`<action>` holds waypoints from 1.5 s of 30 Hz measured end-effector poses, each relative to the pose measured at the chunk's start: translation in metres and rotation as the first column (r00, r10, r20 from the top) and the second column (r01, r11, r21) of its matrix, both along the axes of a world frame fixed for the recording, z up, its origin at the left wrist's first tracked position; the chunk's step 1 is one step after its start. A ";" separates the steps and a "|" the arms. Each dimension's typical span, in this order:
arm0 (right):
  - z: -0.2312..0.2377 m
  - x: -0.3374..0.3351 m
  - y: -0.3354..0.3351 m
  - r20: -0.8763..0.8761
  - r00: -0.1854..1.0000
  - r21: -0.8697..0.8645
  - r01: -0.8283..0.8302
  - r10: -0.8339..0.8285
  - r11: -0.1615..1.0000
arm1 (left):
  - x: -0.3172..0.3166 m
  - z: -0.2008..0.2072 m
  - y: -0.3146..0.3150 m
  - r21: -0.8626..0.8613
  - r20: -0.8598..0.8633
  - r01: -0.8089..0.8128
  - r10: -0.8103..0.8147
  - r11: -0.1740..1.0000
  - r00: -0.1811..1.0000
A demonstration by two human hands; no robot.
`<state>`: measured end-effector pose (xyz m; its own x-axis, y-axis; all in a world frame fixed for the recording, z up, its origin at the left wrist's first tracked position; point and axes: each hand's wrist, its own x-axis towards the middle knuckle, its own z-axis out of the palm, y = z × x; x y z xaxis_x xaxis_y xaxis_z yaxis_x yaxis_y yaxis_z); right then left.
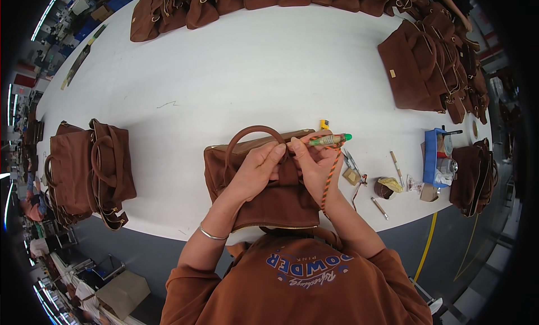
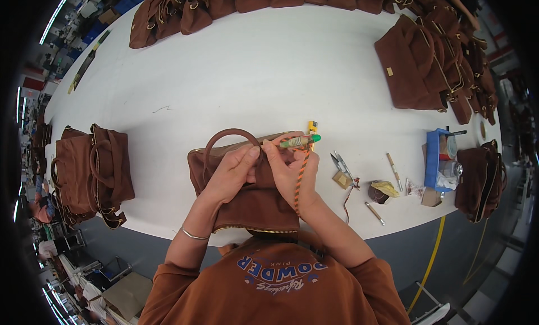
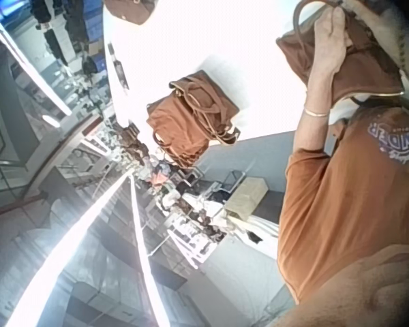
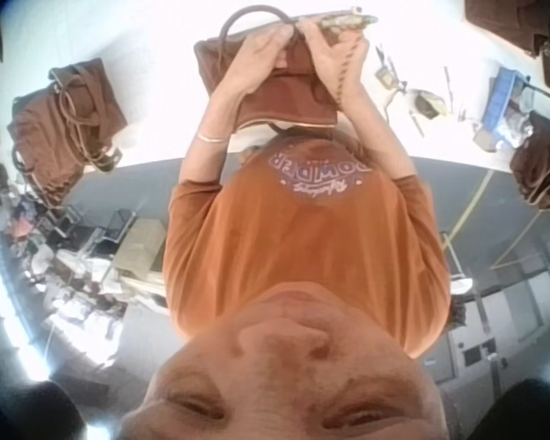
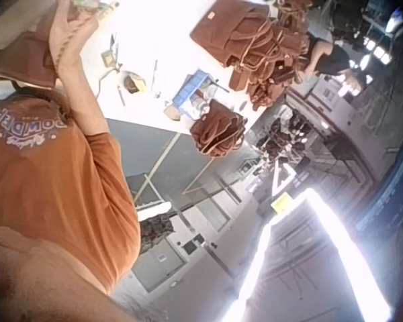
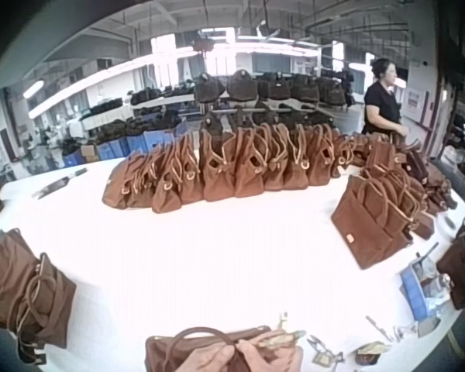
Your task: The person repairs a brown handbag at a workbench. They use a green marker to mark a spot on the handle, then use a pen to write inside the bag. They apply a substance from a small tube to the zipper area using a wooden stick and a brush. Finally, they use pliers to adjust a metal zipper pull.
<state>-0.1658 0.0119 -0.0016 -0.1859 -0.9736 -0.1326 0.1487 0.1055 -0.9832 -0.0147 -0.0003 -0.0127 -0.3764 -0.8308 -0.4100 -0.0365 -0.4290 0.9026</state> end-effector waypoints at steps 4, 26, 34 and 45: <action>0.006 -0.006 -0.005 0.145 0.985 -0.073 0.103 -0.092 0.992 | -0.004 0.014 -0.002 -0.003 -0.144 0.003 -0.003 1.000 0.990; -0.004 -0.012 -0.008 -0.643 0.760 -0.134 -0.233 0.094 0.963 | -0.001 -0.002 0.000 0.028 -0.054 0.005 -0.004 1.000 0.999; -0.005 -0.017 -0.006 -0.740 0.654 -0.133 -0.367 0.154 0.921 | 0.000 -0.010 -0.002 0.048 -0.037 0.039 -0.038 0.998 0.999; -0.016 -0.020 -0.010 -0.529 0.820 -0.018 -0.267 0.218 0.963 | 0.002 -0.008 -0.007 0.054 -0.090 0.065 -0.060 0.996 0.994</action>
